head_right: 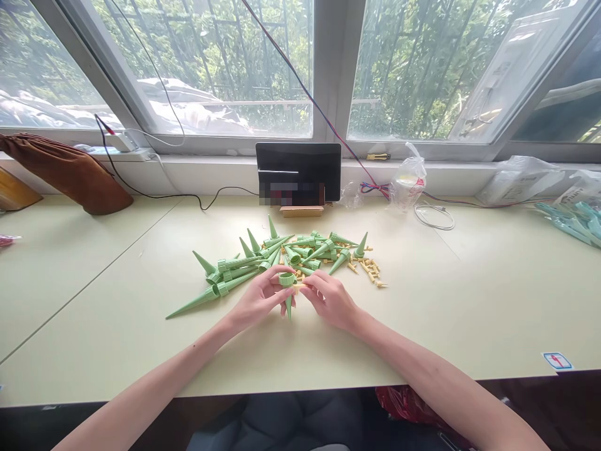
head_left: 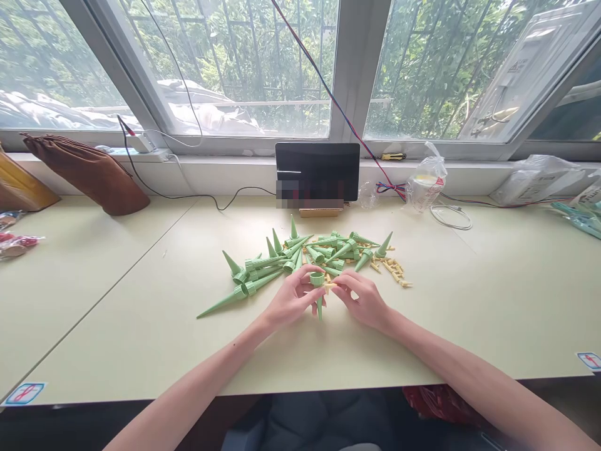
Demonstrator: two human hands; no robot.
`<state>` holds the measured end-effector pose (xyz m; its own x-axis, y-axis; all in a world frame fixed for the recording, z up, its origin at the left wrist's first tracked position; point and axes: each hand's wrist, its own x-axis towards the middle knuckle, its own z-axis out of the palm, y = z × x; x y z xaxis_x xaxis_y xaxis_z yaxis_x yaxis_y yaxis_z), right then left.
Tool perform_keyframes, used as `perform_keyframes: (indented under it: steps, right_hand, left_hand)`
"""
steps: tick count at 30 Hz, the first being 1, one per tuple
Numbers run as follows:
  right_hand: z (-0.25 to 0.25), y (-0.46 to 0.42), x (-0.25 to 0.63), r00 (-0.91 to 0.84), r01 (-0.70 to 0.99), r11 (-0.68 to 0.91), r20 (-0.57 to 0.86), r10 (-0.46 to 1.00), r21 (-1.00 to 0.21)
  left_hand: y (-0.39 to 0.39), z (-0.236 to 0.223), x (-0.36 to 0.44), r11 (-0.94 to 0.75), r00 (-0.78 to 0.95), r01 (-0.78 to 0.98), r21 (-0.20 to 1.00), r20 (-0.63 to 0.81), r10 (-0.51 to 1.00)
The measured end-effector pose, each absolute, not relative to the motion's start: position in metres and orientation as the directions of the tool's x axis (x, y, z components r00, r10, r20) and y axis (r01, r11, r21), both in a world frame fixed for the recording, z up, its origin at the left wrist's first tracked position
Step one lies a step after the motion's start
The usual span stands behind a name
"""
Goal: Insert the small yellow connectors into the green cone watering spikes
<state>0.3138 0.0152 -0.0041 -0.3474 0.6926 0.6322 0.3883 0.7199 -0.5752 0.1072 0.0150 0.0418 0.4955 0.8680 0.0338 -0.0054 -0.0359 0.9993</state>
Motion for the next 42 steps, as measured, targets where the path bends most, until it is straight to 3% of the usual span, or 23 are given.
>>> perform_keyframes:
  steps: [14,22,37,42]
  right_hand:
    - [0.001,0.014,0.314,-0.4,0.4,0.695,0.568,0.719,-0.598]
    - [-0.002,0.016,0.315,-0.425,0.454,0.699,0.556,0.715,-0.552]
    - [0.0,0.015,0.316,-0.489,0.487,0.694,0.492,0.72,-0.531]
    - [0.002,0.014,0.316,-0.475,0.496,0.635,0.428,0.769,-0.592]
  left_hand:
    - [0.016,0.04,0.106,-0.045,0.519,0.004,0.999,0.036,0.854]
    - [0.016,0.037,0.107,-0.059,0.528,-0.004,0.998,0.052,0.848]
    - [0.016,0.029,0.104,-0.097,0.534,0.12,0.988,0.018,0.846]
    - [0.016,0.031,0.105,-0.09,0.518,0.123,0.988,0.014,0.855]
